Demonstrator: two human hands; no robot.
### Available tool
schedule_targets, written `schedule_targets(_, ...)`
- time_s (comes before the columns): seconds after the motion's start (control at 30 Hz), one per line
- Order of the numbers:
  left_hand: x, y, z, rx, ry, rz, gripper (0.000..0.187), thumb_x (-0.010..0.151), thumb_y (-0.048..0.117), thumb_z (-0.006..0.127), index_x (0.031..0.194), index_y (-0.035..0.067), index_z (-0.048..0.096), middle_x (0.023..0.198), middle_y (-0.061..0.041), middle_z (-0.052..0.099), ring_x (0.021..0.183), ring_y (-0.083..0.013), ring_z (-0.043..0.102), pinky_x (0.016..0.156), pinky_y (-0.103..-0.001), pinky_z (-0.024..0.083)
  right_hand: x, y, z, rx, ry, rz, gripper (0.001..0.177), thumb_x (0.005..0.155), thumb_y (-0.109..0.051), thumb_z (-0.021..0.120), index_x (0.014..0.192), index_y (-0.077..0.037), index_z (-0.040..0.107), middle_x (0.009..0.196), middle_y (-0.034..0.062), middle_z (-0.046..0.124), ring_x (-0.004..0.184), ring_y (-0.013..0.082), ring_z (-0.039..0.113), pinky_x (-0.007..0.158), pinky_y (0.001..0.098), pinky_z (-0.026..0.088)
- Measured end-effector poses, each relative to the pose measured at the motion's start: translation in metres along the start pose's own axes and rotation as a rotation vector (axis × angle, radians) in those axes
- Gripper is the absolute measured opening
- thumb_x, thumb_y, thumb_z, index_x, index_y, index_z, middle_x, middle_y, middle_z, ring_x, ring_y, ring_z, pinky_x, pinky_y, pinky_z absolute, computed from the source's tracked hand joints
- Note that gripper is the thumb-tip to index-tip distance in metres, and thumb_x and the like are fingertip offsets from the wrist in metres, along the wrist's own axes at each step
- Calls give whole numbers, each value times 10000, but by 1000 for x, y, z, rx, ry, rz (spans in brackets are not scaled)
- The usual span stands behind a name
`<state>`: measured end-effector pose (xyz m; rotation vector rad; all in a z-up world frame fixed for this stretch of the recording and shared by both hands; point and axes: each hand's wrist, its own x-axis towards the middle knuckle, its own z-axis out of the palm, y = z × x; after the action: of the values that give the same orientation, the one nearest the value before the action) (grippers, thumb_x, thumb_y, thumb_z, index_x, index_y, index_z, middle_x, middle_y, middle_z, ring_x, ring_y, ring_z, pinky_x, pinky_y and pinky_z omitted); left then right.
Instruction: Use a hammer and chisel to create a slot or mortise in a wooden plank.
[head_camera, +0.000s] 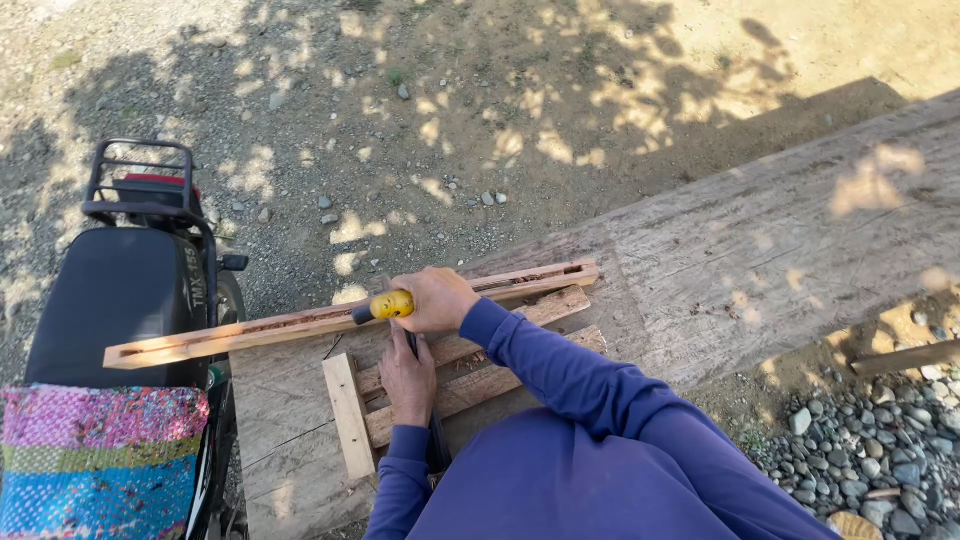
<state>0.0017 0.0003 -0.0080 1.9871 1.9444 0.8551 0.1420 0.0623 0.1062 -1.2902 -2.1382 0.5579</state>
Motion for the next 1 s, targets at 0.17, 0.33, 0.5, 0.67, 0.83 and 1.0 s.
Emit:
schedule_targets(0.17, 1, 0, 2, 10, 18, -11, 701, 971, 250, 618, 1584, 58, 339, 1006, -224, 660, 944, -394, 640, 862, -515, 478, 4, 4, -1, 2, 11, -20, 293, 767, -363, 809, 928, -140, 708, 762, 97, 733, 695, 313, 722, 642, 423, 568)
schedule_targets(0.33, 4, 4, -2, 40, -96, -73, 775, 993, 254, 593, 1655, 119, 211, 963, -204, 664, 910, -351, 646, 883, -490, 483, -7, 39, -26, 251, 137, 30, 189, 864, -248, 799, 907, -92, 701, 783, 44, 728, 679, 175, 701, 639, 319, 588)
schedule_targets(0.5, 1, -7, 12, 34, -8, 31, 795, 982, 231, 604, 1649, 128, 184, 952, -208, 665, 896, -350, 644, 885, -495, 479, -62, 125, -83, 928, 760, 170, 165, 923, -51, 728, 1021, -106, 607, 737, 25, 631, 583, 139, 610, 536, 317, 579)
schedule_targets(0.67, 0, 3, 2, -3, 13, 27, 815, 979, 223, 611, 1661, 182, 167, 974, -217, 663, 905, -389, 631, 904, -508, 474, -119, 163, -157, 1002, 911, 160, 262, 1004, -17, 751, 1024, -108, 506, 765, 44, 586, 555, 162, 551, 492, 338, 500)
schedule_targets(0.83, -1, -4, 12, 29, -17, 27, 797, 1028, 253, 588, 1665, 196, 112, 954, -204, 665, 905, -362, 641, 945, -516, 470, -142, 156, -183, 959, 761, 19, 349, 1145, 20, 689, 894, -72, 465, 628, 78, 434, 475, 182, 435, 515, 362, 423)
schedule_targets(1.0, 0, -7, 15, 85, 10, 49, 805, 1031, 268, 582, 1663, 208, 88, 923, -182, 656, 896, -343, 645, 962, -514, 477, -105, 125, -144, 993, 770, -188, 239, 1113, -38, 703, 971, -100, 521, 597, 61, 453, 425, 172, 459, 464, 369, 430)
